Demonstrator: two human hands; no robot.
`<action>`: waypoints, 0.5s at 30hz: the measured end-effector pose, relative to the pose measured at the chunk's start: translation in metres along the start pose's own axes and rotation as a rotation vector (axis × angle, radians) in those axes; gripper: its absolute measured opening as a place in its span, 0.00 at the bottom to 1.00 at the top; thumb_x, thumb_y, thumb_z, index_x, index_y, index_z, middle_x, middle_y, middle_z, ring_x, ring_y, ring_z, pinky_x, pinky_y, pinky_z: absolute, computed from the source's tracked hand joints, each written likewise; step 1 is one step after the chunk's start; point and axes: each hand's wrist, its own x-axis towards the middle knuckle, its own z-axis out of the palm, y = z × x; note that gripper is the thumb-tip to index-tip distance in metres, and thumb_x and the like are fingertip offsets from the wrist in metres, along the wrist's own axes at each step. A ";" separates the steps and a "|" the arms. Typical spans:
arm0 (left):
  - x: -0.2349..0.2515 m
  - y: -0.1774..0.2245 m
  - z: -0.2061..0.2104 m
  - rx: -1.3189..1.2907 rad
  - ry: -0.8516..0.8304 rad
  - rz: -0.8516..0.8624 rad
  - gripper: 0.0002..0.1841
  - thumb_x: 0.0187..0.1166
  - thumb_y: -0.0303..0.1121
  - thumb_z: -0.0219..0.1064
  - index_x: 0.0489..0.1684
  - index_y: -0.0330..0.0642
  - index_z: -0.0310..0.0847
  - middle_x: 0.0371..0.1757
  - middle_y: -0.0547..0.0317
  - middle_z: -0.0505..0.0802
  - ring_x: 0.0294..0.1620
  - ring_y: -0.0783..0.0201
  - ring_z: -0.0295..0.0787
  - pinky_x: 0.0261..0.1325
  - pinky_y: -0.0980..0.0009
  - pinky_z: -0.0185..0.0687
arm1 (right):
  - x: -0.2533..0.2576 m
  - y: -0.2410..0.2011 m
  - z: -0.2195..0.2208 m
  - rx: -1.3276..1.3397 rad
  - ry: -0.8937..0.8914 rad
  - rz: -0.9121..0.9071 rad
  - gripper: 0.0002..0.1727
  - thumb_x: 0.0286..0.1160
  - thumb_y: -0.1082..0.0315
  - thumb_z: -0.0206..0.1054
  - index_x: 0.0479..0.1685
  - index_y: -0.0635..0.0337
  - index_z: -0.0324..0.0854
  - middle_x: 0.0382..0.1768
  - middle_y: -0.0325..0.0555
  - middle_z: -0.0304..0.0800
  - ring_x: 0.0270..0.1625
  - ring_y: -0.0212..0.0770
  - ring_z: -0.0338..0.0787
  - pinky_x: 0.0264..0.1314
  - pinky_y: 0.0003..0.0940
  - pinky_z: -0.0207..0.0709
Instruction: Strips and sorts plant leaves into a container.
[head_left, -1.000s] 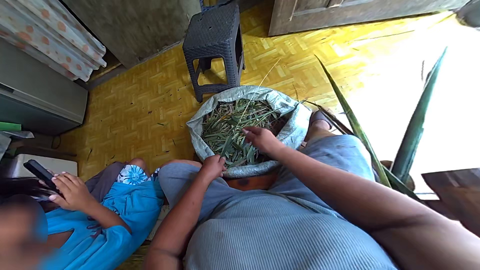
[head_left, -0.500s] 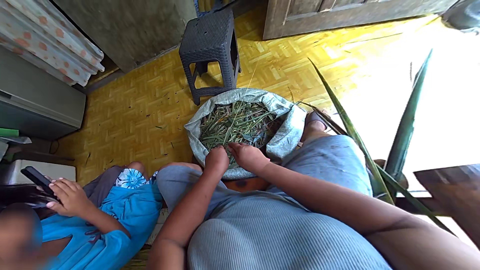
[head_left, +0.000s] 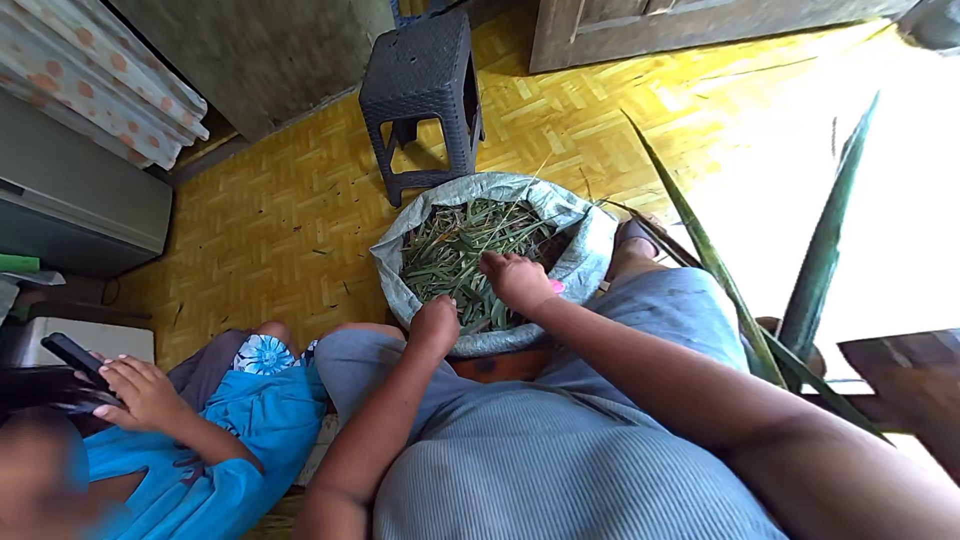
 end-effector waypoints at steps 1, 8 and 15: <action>0.000 -0.003 0.000 -0.012 -0.001 0.005 0.22 0.97 0.38 0.44 0.66 0.29 0.79 0.60 0.33 0.90 0.67 0.40 0.87 0.71 0.44 0.79 | 0.006 0.004 -0.003 0.028 0.011 0.049 0.26 0.96 0.54 0.47 0.82 0.57 0.73 0.71 0.70 0.81 0.72 0.74 0.81 0.69 0.76 0.70; 0.011 -0.019 0.000 -0.246 -0.070 -0.028 0.24 0.98 0.39 0.40 0.66 0.28 0.77 0.49 0.41 0.92 0.43 0.54 0.90 0.55 0.56 0.85 | 0.006 0.018 -0.007 0.250 0.058 0.023 0.27 0.96 0.53 0.48 0.82 0.60 0.72 0.72 0.70 0.80 0.73 0.72 0.81 0.73 0.74 0.70; 0.011 -0.010 -0.003 -0.536 -0.121 -0.080 0.23 0.99 0.40 0.40 0.66 0.31 0.75 0.36 0.54 0.89 0.22 0.71 0.76 0.32 0.74 0.76 | -0.035 -0.009 0.017 0.243 -0.112 -0.201 0.24 0.94 0.58 0.53 0.80 0.60 0.76 0.71 0.63 0.84 0.74 0.65 0.83 0.77 0.66 0.70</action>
